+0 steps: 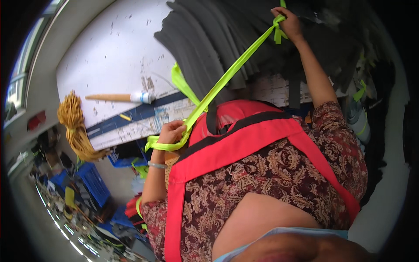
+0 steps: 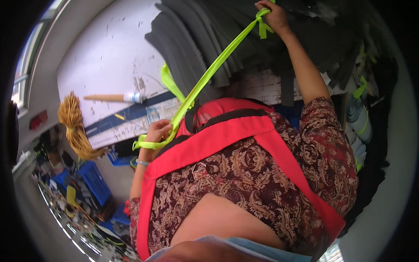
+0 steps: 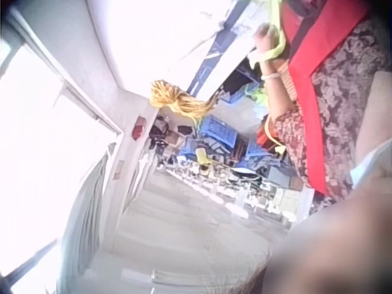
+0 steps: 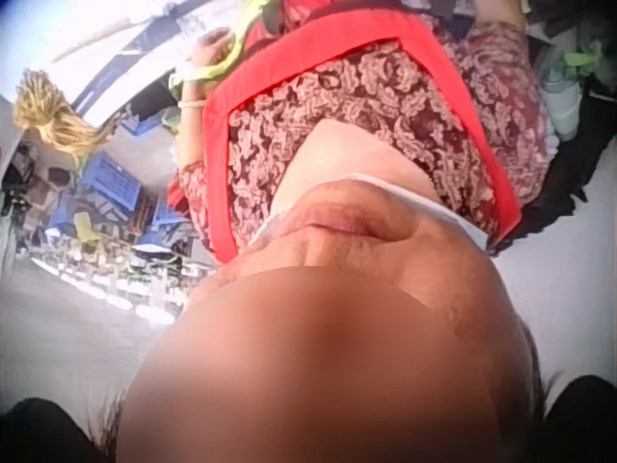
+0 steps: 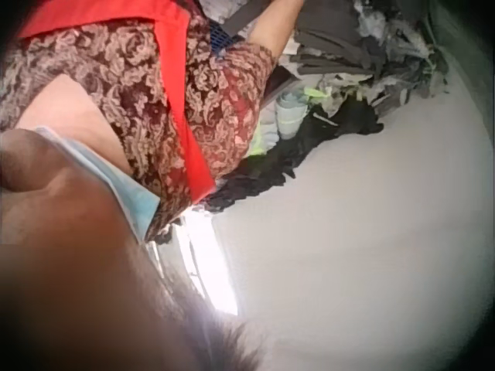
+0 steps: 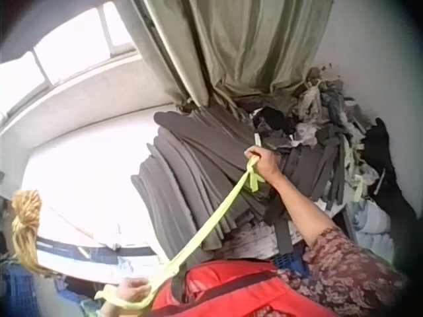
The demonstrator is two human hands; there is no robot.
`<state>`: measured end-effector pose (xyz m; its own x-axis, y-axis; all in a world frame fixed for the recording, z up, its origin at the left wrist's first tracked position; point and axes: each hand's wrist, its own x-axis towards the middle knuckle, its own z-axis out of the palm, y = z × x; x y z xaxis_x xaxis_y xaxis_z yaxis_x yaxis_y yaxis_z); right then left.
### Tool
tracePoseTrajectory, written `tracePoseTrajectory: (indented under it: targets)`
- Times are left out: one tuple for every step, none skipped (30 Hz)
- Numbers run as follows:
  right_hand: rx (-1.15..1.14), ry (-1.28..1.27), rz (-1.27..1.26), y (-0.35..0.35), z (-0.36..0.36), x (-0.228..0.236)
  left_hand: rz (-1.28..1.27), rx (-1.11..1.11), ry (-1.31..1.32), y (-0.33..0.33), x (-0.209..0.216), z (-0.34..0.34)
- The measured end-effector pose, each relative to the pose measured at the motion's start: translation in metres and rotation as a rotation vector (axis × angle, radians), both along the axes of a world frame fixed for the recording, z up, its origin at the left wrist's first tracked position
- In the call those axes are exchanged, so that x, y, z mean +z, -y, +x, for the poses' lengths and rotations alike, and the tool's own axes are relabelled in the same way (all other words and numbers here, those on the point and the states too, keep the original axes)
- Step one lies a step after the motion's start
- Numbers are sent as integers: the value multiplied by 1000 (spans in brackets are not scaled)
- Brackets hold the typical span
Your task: Bundling and tying gray foam parts with yellow straps on a workbench.
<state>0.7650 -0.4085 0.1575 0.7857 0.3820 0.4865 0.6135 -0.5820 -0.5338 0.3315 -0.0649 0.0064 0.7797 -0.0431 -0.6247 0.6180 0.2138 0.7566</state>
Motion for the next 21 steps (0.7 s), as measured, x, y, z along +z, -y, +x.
tracePoseTrajectory:
  targets:
    - [4,-34,-4,-2,1,-4,-56,-70,-80,1,-21,-14]
    - [9,-35,44,-6,-3,-9,-149,35,-193,4,-45,-35]
    - [86,-51,108,-11,-3,-11,-242,139,-295,7,-72,-56]
    - [83,-91,100,-16,-5,-12,-179,32,-191,-6,-106,-89]
    - [60,-125,83,-15,-7,-14,-159,33,-251,-11,-112,-111]
    - [94,-141,94,-26,-9,-10,-31,-88,-418,-33,-147,-158]
    - [103,-173,58,-34,-9,-6,92,-213,-589,-45,-174,-194]
    - [64,-175,-26,-27,-8,-11,63,-233,-569,-61,-144,-193]
    - [42,-166,-47,-17,-6,-12,270,-205,-524,-51,-92,-133]
    - [52,-166,-44,-17,-4,-11,312,-240,-491,-59,-69,-122]
    - [63,-162,-45,-18,-2,-11,352,-272,-455,-68,-53,-109]
    - [121,-140,-6,-14,3,-11,305,-193,-372,-70,-23,-80]
    - [125,-138,-11,-16,3,-10,258,-111,-291,-68,8,-50]
    - [127,-140,-40,-13,1,-3,164,-51,-185,-69,29,-20]
    - [143,-150,-59,-15,0,0,78,21,-90,-66,41,3]
    - [149,-144,-58,-18,0,2,133,69,104,-58,38,25]
    - [178,-157,-89,-26,0,0,193,124,289,-51,35,44]
    - [196,-162,-122,-29,0,1,127,167,293,-44,33,67]
    - [202,-152,-118,-32,-1,0,64,208,298,-38,30,85]
    - [216,-230,-85,-31,-1,-3,-22,318,351,-31,26,99]
    - [222,-307,-53,-27,0,-3,-114,420,403,-26,22,111]
